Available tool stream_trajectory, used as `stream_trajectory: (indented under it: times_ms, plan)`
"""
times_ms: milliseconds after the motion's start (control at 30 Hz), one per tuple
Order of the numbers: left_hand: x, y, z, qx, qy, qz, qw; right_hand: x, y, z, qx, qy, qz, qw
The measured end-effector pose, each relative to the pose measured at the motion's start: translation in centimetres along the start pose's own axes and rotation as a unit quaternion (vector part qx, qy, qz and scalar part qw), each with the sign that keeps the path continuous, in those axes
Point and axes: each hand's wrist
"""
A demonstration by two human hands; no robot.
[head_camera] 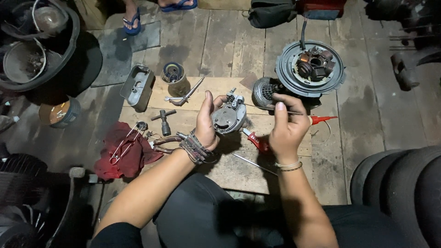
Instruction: The person sits on the floor and uses a screwdriver to adjust and tighten screws on a disassembled motor component. They rotate the part to access different sides and continue working on the internal mechanism.
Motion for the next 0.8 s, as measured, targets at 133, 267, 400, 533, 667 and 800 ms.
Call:
stream_trajectory:
  times_ms: [133,267,400,533,667,800]
  plan:
    - [0.2,0.1,0.1,-0.008,-0.018,-0.009,1.0,0.5,-0.5,0.4,-0.001,0.002,0.017,1.0]
    - [-0.4,0.7,0.1,0.004,-0.013,-0.008,1.0,1.1,-0.9,0.0,-0.029,-0.016,0.009,0.999]
    - [0.0,0.2,0.0,0.001,-0.015,-0.011,1.0,1.0,-0.6,-0.5,-0.032,-0.009,-0.02,0.999]
    - [0.0,0.1,-0.1,-0.008,-0.012,-0.01,1.0,1.2,-0.9,-1.0,-0.018,0.012,0.0,1.0]
    - [-0.2,0.8,-0.2,0.003,-0.022,-0.029,0.999,1.4,-1.3,0.2,-0.021,0.032,0.026,0.999]
    - [0.2,0.4,-0.3,0.018,-0.034,-0.046,0.998,1.5,-1.3,0.6,-0.014,0.043,0.041,0.998]
Point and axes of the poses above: each hand's wrist, its own x-axis away from the middle knuckle, its own y-axis out of the back of the hand, z = x × y, and after that the axes turned 13 degrees about y, right-handed
